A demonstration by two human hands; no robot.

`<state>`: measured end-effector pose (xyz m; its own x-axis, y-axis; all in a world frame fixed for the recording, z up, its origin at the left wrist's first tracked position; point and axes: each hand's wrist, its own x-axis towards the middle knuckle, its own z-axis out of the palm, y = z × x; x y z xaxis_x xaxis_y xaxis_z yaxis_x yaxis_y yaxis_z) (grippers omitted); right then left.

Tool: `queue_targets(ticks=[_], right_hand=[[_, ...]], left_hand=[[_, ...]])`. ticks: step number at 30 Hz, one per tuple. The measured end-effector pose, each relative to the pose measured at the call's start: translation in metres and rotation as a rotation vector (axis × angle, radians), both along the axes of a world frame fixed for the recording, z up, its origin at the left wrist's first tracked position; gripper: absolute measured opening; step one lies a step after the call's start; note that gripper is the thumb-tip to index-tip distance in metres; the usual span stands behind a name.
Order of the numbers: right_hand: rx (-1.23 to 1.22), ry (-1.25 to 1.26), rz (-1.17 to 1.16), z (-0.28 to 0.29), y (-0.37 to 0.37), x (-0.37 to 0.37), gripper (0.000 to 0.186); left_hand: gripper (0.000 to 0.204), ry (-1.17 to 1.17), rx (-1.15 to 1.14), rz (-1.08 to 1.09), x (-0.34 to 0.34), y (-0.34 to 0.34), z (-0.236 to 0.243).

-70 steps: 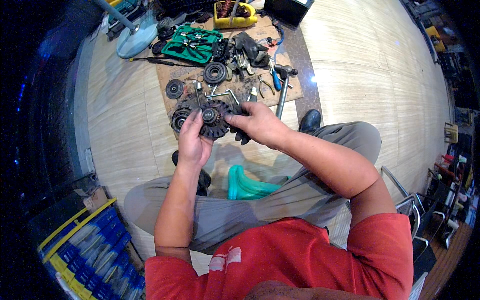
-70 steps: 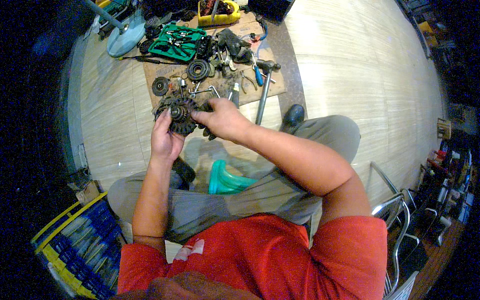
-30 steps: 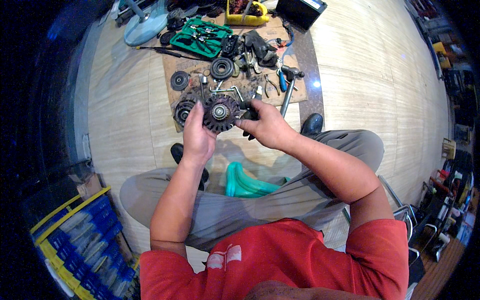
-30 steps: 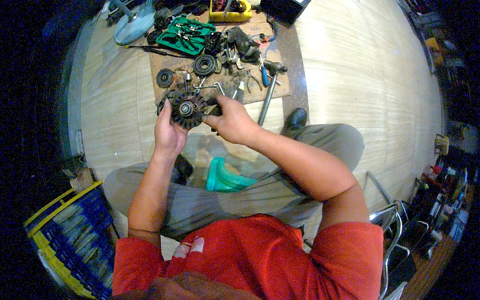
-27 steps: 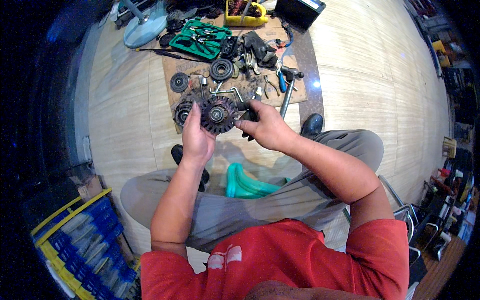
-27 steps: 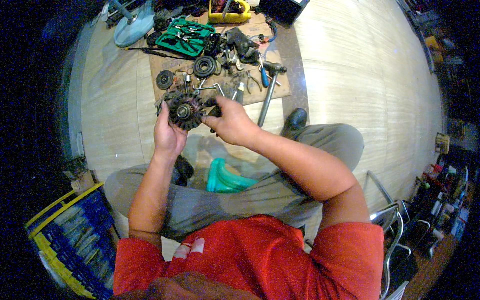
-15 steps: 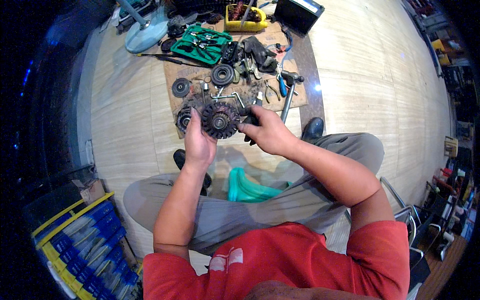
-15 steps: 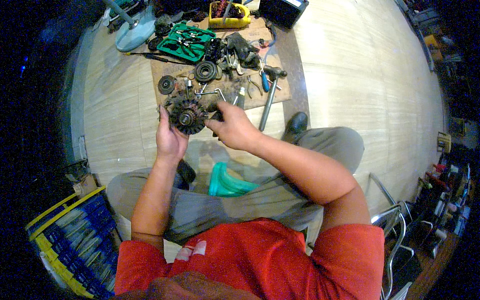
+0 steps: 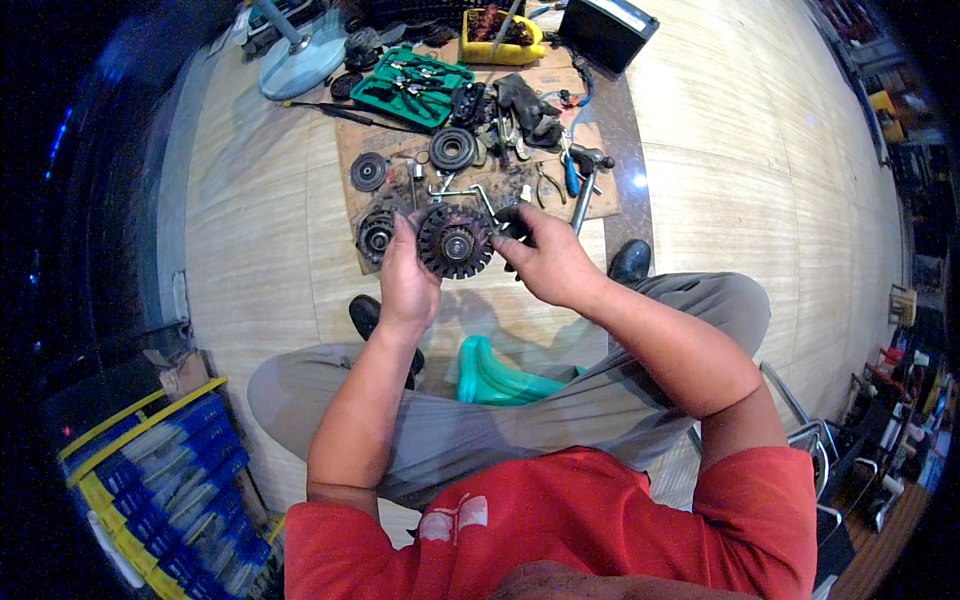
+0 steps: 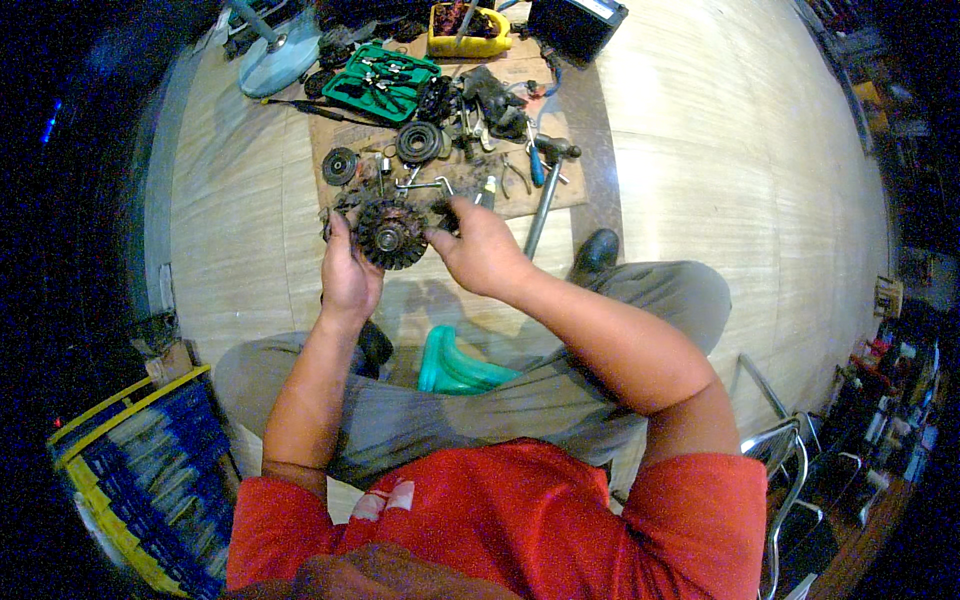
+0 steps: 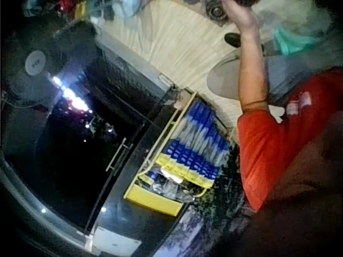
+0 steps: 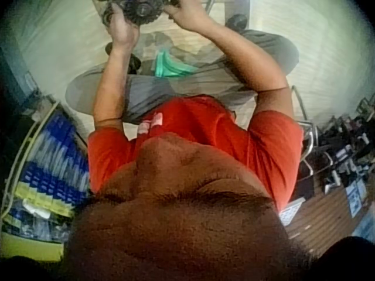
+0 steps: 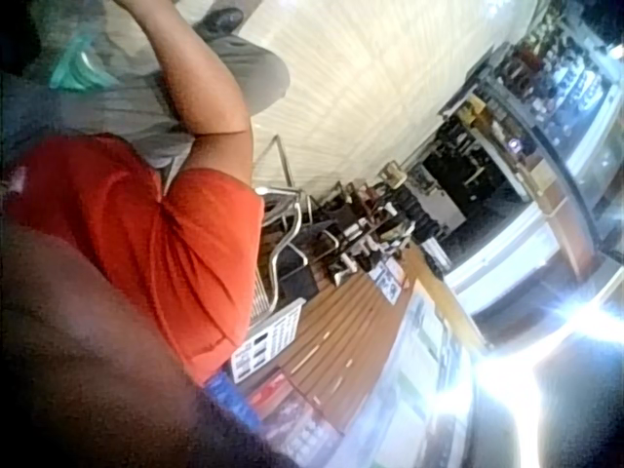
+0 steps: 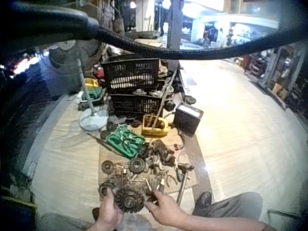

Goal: The person holds and handles various components of an alternator by hand, including the rotor and housing pieces, while sitting on the floor among several tools and mechanical parts.

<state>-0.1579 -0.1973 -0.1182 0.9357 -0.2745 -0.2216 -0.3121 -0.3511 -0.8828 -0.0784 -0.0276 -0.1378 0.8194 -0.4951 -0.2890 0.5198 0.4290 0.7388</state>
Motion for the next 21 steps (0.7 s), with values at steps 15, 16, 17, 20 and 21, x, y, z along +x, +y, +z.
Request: queue_targets(ticks=[15,16,17,20,21], right_hand=[[0.245,0.032,0.006,0.001,-0.013,0.009,0.033],[0.256,0.045,0.001,-0.001,-0.014,0.009,0.034],[0.267,0.058,-0.005,-0.001,-0.014,0.009,0.035],[0.313,0.109,0.006,0.000,-0.017,0.010,0.036],[0.334,0.128,0.019,0.006,-0.015,0.011,0.036]], left_hand=[[0.064,-0.065,0.055,-0.147,-0.003,-0.002,0.005],[0.064,-0.060,0.059,-0.142,-0.004,-0.002,0.007],[0.063,-0.056,0.062,-0.138,-0.004,-0.003,0.008],[0.061,-0.101,0.052,-0.185,-0.003,-0.004,0.005],[0.061,-0.100,0.069,-0.186,-0.003,-0.002,0.003]])
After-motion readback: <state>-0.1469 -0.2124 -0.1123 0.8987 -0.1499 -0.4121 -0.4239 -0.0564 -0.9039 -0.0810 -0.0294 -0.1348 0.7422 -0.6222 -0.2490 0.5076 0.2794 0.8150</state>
